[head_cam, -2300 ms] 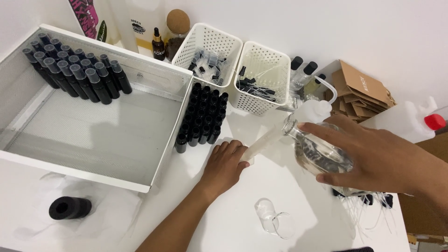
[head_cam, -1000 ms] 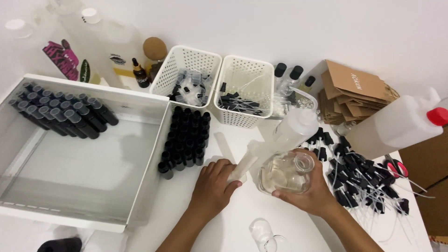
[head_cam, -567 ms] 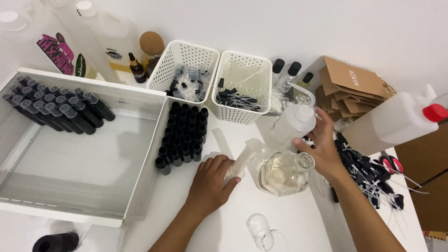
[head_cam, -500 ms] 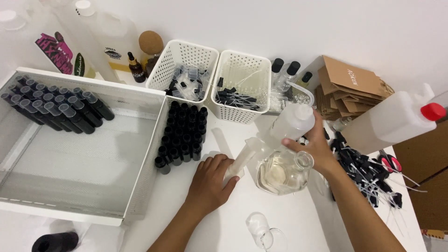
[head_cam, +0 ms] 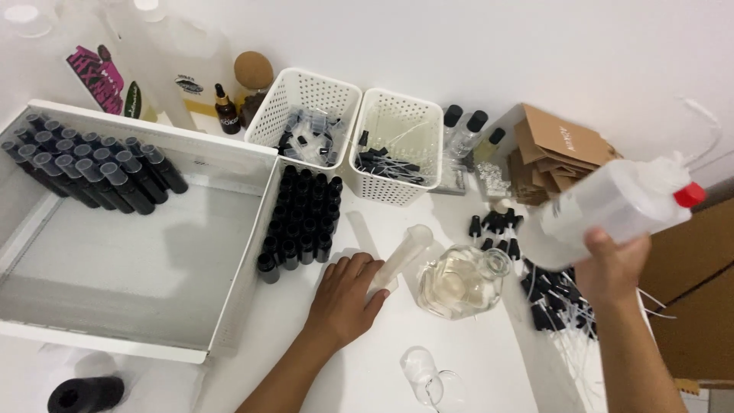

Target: The person pours a clear liquid from a large glass bottle into a syringe, then transfers the liquid into a small glass vial. They add a few drops from a small dark bottle, seal the vial with a black cap, and place it in a white tray. The process is repeated with another vial.

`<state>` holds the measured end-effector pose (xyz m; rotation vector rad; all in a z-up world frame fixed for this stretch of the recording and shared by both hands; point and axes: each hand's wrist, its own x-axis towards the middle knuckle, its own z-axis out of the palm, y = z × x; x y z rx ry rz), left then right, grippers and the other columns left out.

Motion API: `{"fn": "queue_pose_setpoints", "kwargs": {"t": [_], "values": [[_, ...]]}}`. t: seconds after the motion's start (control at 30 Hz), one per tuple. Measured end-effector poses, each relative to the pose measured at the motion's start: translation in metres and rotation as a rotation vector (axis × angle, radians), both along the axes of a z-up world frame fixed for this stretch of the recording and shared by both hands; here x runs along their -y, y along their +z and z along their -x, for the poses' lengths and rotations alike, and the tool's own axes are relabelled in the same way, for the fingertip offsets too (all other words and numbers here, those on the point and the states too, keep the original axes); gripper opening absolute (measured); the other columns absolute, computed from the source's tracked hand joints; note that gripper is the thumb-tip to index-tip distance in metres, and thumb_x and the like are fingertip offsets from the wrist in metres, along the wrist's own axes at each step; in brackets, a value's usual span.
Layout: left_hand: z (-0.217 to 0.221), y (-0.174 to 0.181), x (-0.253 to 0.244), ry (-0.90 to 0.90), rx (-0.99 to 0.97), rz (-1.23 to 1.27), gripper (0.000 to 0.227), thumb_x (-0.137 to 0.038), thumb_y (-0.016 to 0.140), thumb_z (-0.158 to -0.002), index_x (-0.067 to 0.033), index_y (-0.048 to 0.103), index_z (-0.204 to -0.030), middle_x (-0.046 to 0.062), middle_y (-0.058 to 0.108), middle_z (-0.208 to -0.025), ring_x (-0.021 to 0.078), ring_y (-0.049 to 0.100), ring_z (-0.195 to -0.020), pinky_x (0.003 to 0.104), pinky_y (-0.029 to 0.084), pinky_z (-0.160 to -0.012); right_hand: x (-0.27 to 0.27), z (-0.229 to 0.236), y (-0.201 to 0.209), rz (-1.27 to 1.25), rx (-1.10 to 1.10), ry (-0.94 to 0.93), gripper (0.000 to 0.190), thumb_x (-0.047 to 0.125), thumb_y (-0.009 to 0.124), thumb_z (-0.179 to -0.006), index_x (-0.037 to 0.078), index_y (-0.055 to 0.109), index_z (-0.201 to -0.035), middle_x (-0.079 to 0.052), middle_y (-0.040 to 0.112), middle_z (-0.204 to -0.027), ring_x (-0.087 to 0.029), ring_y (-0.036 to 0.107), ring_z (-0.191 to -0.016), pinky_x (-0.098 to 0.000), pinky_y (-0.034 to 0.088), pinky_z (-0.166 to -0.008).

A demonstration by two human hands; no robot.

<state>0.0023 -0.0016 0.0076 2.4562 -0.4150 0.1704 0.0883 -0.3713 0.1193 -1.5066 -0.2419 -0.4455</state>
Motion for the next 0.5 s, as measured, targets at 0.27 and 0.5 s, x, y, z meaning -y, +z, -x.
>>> {"fn": "queue_pose_setpoints", "kwargs": {"t": [0.27,0.5], "values": [[0.001,-0.001,0.002,0.012,0.036,0.001,0.042,-0.033,0.067,-0.093,-0.0131,0.06,-0.13,0.003,0.058,-0.124,0.0293,0.056,-0.103,0.045,0.043,-0.091,-0.006,0.095,0.019,0.049,-0.073,0.103,0.119,0.055,0.09,-0.067,0.01,0.03,-0.16,-0.011,0.065,-0.119,-0.031,0.069,-0.108,-0.0562,0.064,-0.09],[0.003,0.005,-0.001,-0.011,-0.025,0.042,0.043,-0.032,0.066,-0.094,-0.0114,0.061,-0.131,0.003,0.058,-0.123,0.029,0.054,-0.105,0.044,0.041,-0.093,-0.038,0.165,-0.017,0.394,-0.661,-0.397,0.124,0.002,0.071,-0.042,0.002,0.033,-0.16,-0.028,0.053,-0.138,-0.047,0.051,-0.132,-0.0642,0.049,-0.101]]}}
